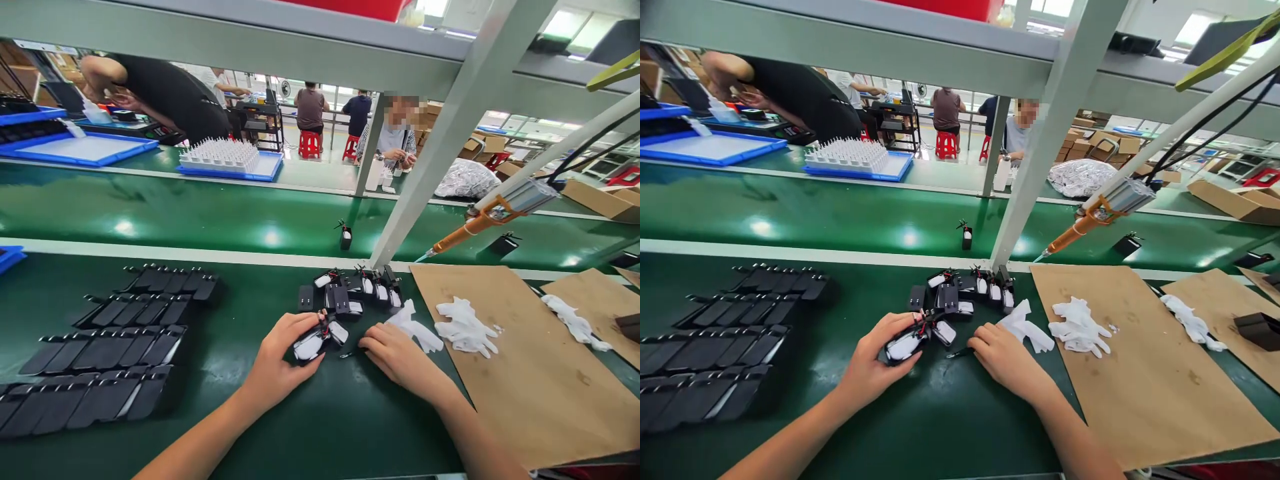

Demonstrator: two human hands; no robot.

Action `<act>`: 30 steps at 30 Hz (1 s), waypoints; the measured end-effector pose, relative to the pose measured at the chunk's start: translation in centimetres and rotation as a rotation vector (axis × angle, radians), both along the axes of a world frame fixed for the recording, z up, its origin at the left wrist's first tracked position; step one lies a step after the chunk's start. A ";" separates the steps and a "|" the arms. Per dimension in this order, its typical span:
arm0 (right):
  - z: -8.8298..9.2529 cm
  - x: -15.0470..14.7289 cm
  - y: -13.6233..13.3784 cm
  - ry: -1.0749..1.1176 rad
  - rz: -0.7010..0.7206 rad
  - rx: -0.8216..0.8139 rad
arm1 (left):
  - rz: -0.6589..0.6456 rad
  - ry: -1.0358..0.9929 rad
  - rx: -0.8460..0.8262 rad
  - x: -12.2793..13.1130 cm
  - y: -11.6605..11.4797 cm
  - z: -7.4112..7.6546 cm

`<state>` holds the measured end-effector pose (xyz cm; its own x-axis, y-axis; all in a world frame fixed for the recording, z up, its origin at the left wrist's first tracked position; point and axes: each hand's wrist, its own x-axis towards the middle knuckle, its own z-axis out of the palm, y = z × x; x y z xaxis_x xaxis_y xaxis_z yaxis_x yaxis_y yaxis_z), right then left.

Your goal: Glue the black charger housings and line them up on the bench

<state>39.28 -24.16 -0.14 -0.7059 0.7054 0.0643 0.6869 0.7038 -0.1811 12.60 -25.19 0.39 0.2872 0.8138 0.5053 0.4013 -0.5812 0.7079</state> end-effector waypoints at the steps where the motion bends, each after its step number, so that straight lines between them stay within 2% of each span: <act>1: 0.5 0.2 -0.1 0.055 -0.003 -0.028 | 0.003 0.008 0.032 0.0 0.0 0.1; 4: 2.5 0.2 -1.1 0.351 -0.018 -0.131 | 0.027 0.053 0.114 -0.1 0.0 0.3; 6: 3.7 -0.4 -1.9 0.468 0.004 -0.101 | 0.053 0.094 0.164 -0.2 -0.1 0.4; 10: 4.8 -2.4 -3.2 0.361 0.039 0.125 | 0.100 0.153 0.246 -0.2 -0.4 0.7; 15: 4.1 -3.4 -3.2 0.306 0.022 0.250 | 0.149 0.173 0.267 -0.1 -0.3 0.7; 21: 3.0 -3.4 -3.0 0.315 0.021 0.239 | 0.154 0.216 0.308 -0.1 -0.3 0.4; 30: 3.1 -3.3 -3.0 0.269 0.015 0.191 | 0.140 0.293 0.284 -0.3 -0.4 -0.1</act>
<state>35.97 -27.19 2.95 -0.6557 0.6523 0.3800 0.6218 0.7522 -0.2182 12.33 -25.64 0.27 0.3488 0.6958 0.6279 0.6507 -0.6619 0.3721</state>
